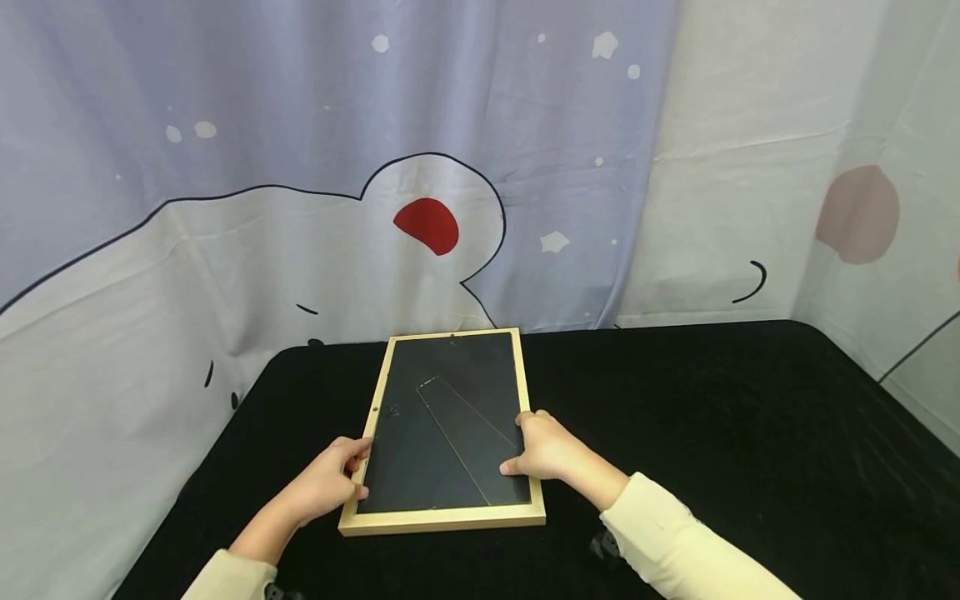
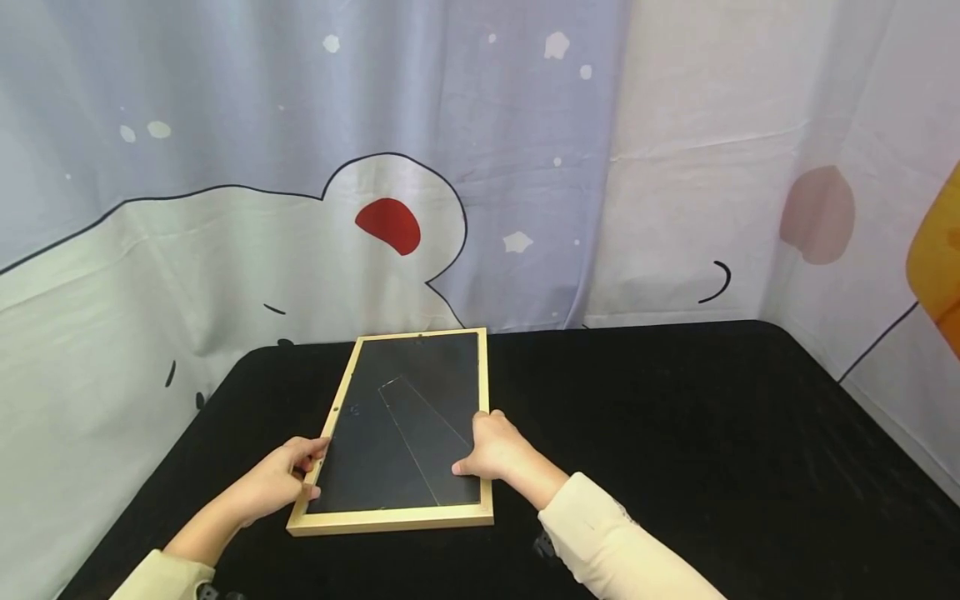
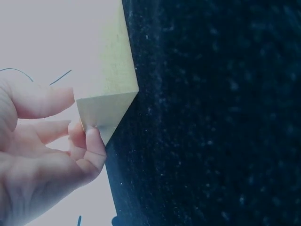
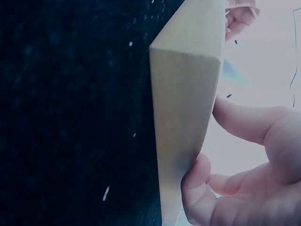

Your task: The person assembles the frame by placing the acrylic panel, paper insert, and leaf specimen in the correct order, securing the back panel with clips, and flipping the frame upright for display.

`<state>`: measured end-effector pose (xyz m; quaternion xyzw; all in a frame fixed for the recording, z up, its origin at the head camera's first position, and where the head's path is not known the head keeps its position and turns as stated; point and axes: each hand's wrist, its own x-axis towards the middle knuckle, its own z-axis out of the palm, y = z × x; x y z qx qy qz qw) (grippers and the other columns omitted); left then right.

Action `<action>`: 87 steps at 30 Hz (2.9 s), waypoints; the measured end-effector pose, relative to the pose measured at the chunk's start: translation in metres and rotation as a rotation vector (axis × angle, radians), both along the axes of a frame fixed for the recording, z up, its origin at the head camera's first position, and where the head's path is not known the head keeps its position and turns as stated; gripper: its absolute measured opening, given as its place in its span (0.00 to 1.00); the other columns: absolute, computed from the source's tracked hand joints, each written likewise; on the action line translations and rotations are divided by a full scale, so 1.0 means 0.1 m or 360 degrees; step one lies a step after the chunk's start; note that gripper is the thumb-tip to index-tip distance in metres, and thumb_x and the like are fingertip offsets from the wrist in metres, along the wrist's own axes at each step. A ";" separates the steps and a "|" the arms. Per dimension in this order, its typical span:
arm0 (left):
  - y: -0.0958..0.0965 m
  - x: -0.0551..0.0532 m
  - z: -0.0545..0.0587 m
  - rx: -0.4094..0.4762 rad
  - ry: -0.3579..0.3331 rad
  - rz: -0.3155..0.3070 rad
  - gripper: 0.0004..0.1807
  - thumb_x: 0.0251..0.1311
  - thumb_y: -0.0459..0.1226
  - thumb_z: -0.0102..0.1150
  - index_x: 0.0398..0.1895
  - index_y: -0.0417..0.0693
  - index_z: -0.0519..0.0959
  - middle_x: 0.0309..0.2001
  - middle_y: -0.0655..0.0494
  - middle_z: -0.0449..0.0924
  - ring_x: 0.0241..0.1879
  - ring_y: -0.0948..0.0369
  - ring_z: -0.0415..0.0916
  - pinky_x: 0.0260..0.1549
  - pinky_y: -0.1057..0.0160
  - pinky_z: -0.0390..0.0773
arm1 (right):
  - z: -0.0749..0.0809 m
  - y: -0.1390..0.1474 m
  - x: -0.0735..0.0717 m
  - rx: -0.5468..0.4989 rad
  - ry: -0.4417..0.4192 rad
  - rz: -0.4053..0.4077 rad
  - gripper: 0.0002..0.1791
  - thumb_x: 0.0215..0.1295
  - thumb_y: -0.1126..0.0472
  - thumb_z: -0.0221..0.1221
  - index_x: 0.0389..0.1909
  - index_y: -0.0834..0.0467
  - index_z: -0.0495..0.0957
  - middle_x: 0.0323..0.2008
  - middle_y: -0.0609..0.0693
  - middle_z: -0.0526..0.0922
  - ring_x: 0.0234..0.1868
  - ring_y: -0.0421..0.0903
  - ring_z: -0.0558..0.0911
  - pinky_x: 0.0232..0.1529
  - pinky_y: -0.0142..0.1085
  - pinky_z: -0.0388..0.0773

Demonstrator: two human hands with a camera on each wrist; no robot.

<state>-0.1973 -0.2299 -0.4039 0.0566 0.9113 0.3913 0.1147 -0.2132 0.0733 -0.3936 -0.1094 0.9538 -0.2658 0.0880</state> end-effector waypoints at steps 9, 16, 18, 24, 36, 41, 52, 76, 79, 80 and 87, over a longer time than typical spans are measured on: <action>-0.03 -0.05 -0.06 0.0049 -0.0109 0.0164 0.33 0.60 0.33 0.60 0.63 0.21 0.61 0.38 0.45 0.69 0.36 0.56 0.71 0.35 0.61 0.72 | -0.04 0.11 -0.09 -0.0260 -0.0148 -0.0073 0.42 0.39 0.56 0.78 0.53 0.72 0.69 0.35 0.57 0.71 0.35 0.49 0.75 0.32 0.38 0.77; -0.02 -0.08 -0.12 0.0098 -0.0125 0.0154 0.27 0.63 0.34 0.58 0.60 0.23 0.67 0.36 0.46 0.76 0.32 0.59 0.76 0.34 0.59 0.77 | -0.11 0.15 -0.13 -0.0421 -0.0273 -0.0062 0.33 0.43 0.56 0.77 0.47 0.68 0.74 0.29 0.54 0.74 0.21 0.45 0.78 0.22 0.35 0.75; -0.03 -0.08 -0.12 0.0082 -0.0114 0.0140 0.27 0.63 0.34 0.59 0.60 0.23 0.67 0.39 0.44 0.74 0.34 0.57 0.75 0.35 0.58 0.77 | -0.12 0.16 -0.13 -0.0445 -0.0272 -0.0075 0.34 0.42 0.57 0.77 0.48 0.69 0.74 0.32 0.55 0.73 0.23 0.46 0.77 0.23 0.35 0.75; -0.02 -0.08 -0.10 -0.0008 -0.0081 0.0159 0.28 0.61 0.35 0.60 0.60 0.24 0.67 0.48 0.38 0.65 0.40 0.52 0.69 0.36 0.59 0.75 | -0.14 0.17 -0.13 -0.0436 -0.0177 -0.0053 0.37 0.38 0.57 0.78 0.49 0.69 0.76 0.36 0.55 0.70 0.36 0.48 0.71 0.31 0.36 0.73; 0.12 -0.03 -0.10 0.0036 -0.0061 0.0205 0.28 0.61 0.33 0.61 0.60 0.24 0.66 0.49 0.38 0.65 0.38 0.53 0.70 0.33 0.60 0.75 | -0.10 0.27 -0.11 -0.0306 -0.0121 -0.0075 0.38 0.36 0.54 0.79 0.48 0.69 0.76 0.36 0.54 0.70 0.35 0.47 0.72 0.34 0.37 0.71; 0.22 0.00 -0.11 0.0038 -0.0023 0.0188 0.27 0.60 0.32 0.61 0.59 0.24 0.68 0.47 0.40 0.66 0.36 0.54 0.69 0.31 0.61 0.73 | -0.10 0.38 -0.07 -0.0274 -0.0121 -0.0104 0.38 0.35 0.54 0.79 0.48 0.69 0.77 0.37 0.55 0.71 0.35 0.48 0.72 0.36 0.38 0.72; 0.50 0.09 -0.11 0.0092 -0.0009 0.0150 0.28 0.58 0.32 0.64 0.59 0.25 0.69 0.45 0.42 0.66 0.34 0.56 0.67 0.28 0.61 0.71 | -0.08 0.67 0.08 -0.0266 -0.0123 -0.0148 0.41 0.35 0.55 0.79 0.50 0.71 0.75 0.41 0.57 0.71 0.36 0.49 0.73 0.38 0.39 0.73; 0.96 0.35 -0.09 0.0229 0.0011 0.0017 0.25 0.54 0.30 0.65 0.54 0.25 0.72 0.38 0.47 0.63 0.32 0.57 0.62 0.24 0.67 0.63 | -0.02 1.18 0.40 -0.0292 -0.0126 -0.0133 0.40 0.33 0.56 0.80 0.50 0.69 0.75 0.39 0.58 0.71 0.34 0.48 0.73 0.34 0.38 0.73; 1.00 0.37 -0.10 0.0243 0.0012 0.0001 0.25 0.54 0.30 0.66 0.54 0.25 0.72 0.38 0.47 0.63 0.32 0.57 0.62 0.24 0.67 0.63 | -0.02 1.22 0.42 -0.0310 -0.0147 -0.0131 0.39 0.34 0.57 0.80 0.49 0.69 0.74 0.40 0.59 0.71 0.31 0.47 0.74 0.33 0.37 0.74; 1.01 0.38 -0.10 0.0247 0.0012 -0.0006 0.25 0.54 0.30 0.66 0.53 0.25 0.72 0.38 0.47 0.63 0.32 0.57 0.62 0.24 0.67 0.63 | -0.02 1.24 0.43 -0.0317 -0.0151 -0.0128 0.39 0.34 0.57 0.79 0.49 0.69 0.74 0.40 0.59 0.71 0.30 0.46 0.74 0.33 0.37 0.74; 1.04 0.40 -0.12 0.0234 0.0037 -0.0030 0.23 0.53 0.30 0.66 0.51 0.25 0.74 0.37 0.47 0.63 0.31 0.57 0.62 0.24 0.67 0.65 | 0.00 1.28 0.46 -0.0350 -0.0175 -0.0105 0.43 0.35 0.58 0.79 0.53 0.73 0.71 0.40 0.59 0.70 0.26 0.45 0.76 0.33 0.37 0.75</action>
